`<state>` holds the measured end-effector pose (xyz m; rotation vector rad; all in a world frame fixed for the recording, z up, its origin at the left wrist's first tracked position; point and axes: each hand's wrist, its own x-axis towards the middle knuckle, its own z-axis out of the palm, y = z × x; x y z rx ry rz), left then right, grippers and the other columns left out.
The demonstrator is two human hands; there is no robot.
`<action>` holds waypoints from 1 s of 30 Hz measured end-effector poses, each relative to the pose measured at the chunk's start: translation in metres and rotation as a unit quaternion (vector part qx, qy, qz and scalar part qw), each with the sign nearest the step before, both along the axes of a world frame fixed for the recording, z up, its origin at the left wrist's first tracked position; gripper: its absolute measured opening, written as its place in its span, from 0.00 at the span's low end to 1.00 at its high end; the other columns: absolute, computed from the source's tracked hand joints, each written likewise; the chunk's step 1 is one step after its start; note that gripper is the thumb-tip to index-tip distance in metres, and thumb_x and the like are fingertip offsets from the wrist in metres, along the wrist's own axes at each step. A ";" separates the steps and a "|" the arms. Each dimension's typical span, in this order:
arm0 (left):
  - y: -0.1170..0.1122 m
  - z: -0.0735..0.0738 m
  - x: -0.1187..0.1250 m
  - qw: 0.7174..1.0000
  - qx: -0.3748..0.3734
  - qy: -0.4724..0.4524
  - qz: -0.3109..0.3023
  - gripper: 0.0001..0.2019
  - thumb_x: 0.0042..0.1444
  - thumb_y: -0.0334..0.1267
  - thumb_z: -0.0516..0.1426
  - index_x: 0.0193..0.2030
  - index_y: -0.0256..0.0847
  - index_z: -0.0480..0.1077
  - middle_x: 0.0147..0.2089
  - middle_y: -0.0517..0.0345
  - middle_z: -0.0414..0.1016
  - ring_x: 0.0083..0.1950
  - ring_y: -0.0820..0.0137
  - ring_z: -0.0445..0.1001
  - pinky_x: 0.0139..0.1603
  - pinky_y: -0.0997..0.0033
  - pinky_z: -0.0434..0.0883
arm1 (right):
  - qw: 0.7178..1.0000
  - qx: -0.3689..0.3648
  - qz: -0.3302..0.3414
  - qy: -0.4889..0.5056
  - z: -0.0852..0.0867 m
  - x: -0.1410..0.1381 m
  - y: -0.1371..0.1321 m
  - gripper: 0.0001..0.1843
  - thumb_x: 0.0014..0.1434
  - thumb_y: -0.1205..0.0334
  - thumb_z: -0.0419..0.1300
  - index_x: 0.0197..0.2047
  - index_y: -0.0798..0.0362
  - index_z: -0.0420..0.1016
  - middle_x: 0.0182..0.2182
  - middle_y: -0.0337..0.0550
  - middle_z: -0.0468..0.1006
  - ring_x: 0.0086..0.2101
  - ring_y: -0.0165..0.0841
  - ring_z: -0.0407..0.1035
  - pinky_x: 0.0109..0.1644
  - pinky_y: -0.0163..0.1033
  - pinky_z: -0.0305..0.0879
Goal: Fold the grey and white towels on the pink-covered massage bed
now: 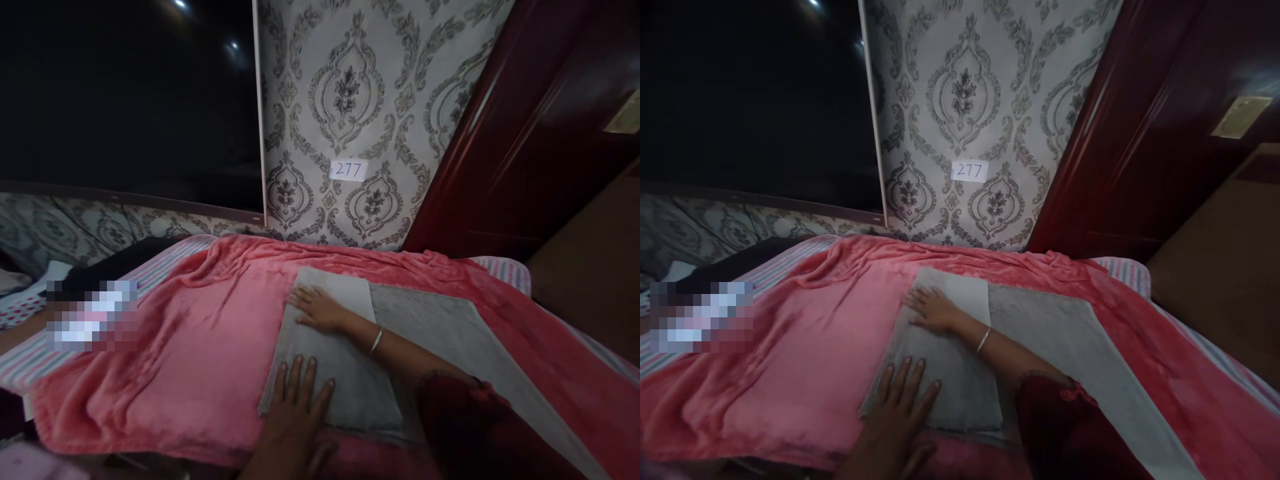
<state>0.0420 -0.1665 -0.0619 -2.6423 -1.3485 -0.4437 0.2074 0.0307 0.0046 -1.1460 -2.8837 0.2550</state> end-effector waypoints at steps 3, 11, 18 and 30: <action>0.002 -0.017 0.001 1.000 0.013 -0.005 -0.006 0.50 0.42 0.51 0.70 0.73 0.56 0.55 0.78 0.45 0.45 0.77 0.40 0.42 0.72 0.31 0.43 | 0.998 0.003 -0.069 -0.012 -0.001 0.010 0.041 0.34 0.72 0.42 0.42 0.76 0.45 0.46 0.75 0.47 0.40 0.73 0.42 0.34 0.73 0.56 0.34; 0.021 -0.056 -0.004 0.998 0.048 -0.003 -0.040 0.52 0.40 0.62 0.68 0.72 0.59 0.55 0.77 0.45 0.48 0.76 0.37 0.47 0.70 0.26 0.44 | 0.982 0.038 -0.185 0.007 -0.013 0.016 0.076 0.34 0.72 0.43 0.40 0.76 0.43 0.46 0.74 0.45 0.49 0.71 0.44 0.43 0.72 0.57 0.41; 0.002 -0.003 -0.002 0.997 0.030 -0.056 -0.031 0.42 0.45 0.45 0.68 0.69 0.55 0.62 0.76 0.47 0.54 0.76 0.43 0.50 0.72 0.33 0.49 | 0.970 0.071 -0.232 0.024 -0.007 0.015 0.062 0.32 0.72 0.48 0.43 0.74 0.48 0.52 0.71 0.52 0.56 0.69 0.43 0.50 0.70 0.57 0.45; 0.036 0.064 -0.041 0.941 -0.224 -0.136 0.213 0.19 0.65 0.46 0.48 0.54 0.36 0.71 0.47 0.43 0.80 0.49 0.57 0.79 0.50 0.58 0.73 | 0.979 0.113 -0.167 0.043 0.010 0.006 0.050 0.27 0.71 0.66 0.45 0.69 0.38 0.63 0.72 0.42 0.54 0.68 0.40 0.51 0.68 0.53 0.52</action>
